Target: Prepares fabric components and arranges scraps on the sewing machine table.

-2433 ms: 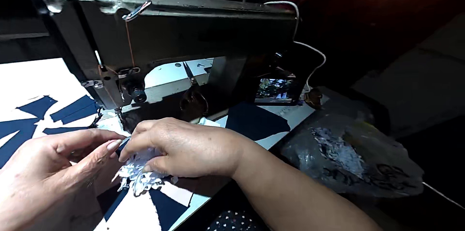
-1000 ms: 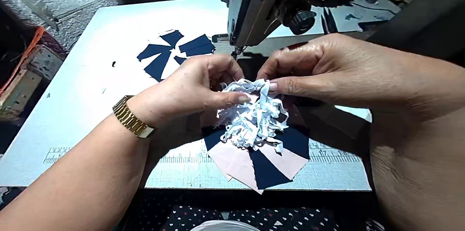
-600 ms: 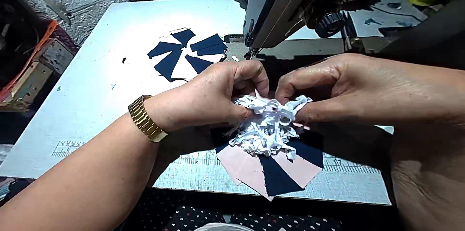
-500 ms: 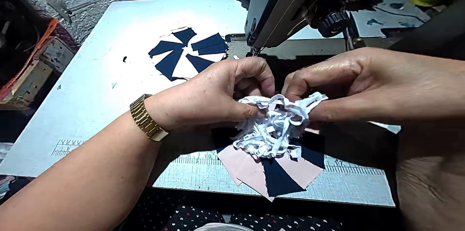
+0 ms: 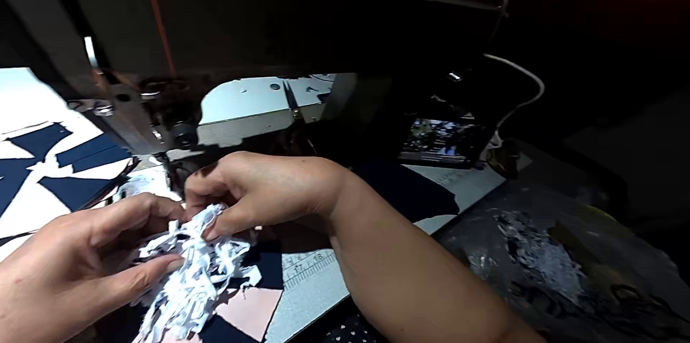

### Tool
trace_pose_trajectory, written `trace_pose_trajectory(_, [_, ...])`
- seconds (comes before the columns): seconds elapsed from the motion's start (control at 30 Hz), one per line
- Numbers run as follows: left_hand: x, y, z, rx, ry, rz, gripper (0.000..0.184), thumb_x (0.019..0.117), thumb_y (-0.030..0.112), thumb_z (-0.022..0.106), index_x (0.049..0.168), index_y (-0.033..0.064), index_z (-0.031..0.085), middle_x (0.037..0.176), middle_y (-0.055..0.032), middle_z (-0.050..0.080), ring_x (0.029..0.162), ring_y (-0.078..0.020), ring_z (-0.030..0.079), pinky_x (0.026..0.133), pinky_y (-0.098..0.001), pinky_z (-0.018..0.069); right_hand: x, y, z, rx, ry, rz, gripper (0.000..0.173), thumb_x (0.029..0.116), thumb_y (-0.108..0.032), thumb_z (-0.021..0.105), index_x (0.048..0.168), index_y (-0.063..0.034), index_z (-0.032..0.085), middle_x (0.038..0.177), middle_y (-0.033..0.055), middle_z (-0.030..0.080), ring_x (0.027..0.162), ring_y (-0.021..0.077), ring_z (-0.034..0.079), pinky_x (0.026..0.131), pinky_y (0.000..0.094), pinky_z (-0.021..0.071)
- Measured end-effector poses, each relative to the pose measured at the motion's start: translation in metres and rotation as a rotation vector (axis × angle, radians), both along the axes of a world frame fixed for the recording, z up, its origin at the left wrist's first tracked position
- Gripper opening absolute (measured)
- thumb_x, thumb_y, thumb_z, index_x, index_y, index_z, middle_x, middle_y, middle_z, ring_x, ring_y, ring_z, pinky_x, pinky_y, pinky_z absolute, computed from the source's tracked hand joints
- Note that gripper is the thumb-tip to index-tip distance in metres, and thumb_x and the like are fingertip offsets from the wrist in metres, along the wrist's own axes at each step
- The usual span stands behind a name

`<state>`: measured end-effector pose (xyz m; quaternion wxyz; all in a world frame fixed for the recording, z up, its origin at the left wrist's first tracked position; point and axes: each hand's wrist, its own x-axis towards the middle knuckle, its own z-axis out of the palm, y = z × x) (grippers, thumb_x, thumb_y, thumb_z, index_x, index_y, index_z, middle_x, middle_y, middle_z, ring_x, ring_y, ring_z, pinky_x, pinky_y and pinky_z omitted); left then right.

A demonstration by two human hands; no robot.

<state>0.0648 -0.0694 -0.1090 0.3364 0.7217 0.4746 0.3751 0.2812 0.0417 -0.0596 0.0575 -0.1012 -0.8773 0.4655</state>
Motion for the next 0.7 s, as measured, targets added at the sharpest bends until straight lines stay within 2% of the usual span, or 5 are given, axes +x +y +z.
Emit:
trace_pose_trajectory(0.1, [0.008,-0.007,0.017,-0.095,-0.044,-0.037,0.035,0.0762,-0.004,0.071,0.109,-0.0034,0.06,0.091,0.0026,0.07,0.081,-0.0016,0.067,0.076,-0.0177,0.0549,0.003,-0.002,0.001,-0.127,0.079,0.059,0.013,0.0905,0.009,0.068,0.102,0.0113,0.064,0.085,0.0131,0.065,0.071,0.0099,0.063,0.065,0.0235,0.054])
trace_pose_trajectory(0.3, [0.024,-0.013,0.041,-0.24,-0.166,0.01,0.028,0.075,-0.017,0.062,0.101,-0.0045,0.06,0.086,0.0018,0.07,0.081,-0.004,0.069,0.078,-0.0176,0.0556,0.005,-0.002,0.003,-0.297,0.169,0.087,0.01,0.0906,0.013,0.063,0.101,0.0115,0.061,0.081,0.0112,0.063,0.065,0.0087,0.062,0.058,0.0223,0.0533])
trace_pose_trajectory(0.5, [0.002,-0.003,0.011,-0.006,0.052,0.042,0.035,0.0807,0.005,0.073,0.114,-0.0017,0.062,0.09,0.0046,0.069,0.076,0.0034,0.062,0.07,-0.0126,0.0505,-0.004,-0.001,-0.001,0.045,-0.028,-0.077,0.02,0.0895,0.001,0.075,0.106,0.0085,0.067,0.091,0.0138,0.067,0.077,0.0126,0.062,0.068,0.0264,0.0513])
trace_pose_trajectory(0.6, [-0.009,0.002,0.001,0.085,0.065,0.027,0.032,0.0844,0.015,0.071,0.112,-0.0007,0.063,0.095,0.0014,0.067,0.072,0.0032,0.06,0.062,-0.0118,0.0498,-0.003,-0.001,0.0,0.026,-0.002,-0.104,0.018,0.0899,0.003,0.073,0.105,0.0081,0.067,0.09,0.0132,0.067,0.075,0.0118,0.063,0.068,0.0255,0.0527])
trace_pose_trajectory(0.7, [-0.008,0.0,0.004,0.051,0.098,0.093,0.034,0.0777,0.011,0.065,0.109,-0.0038,0.062,0.098,-0.0028,0.065,0.073,0.0006,0.059,0.06,-0.0139,0.0487,-0.003,0.002,0.0,-0.03,0.051,-0.132,0.01,0.0921,0.008,0.068,0.102,0.0083,0.065,0.085,0.0114,0.064,0.073,0.0101,0.06,0.067,0.0242,0.0514])
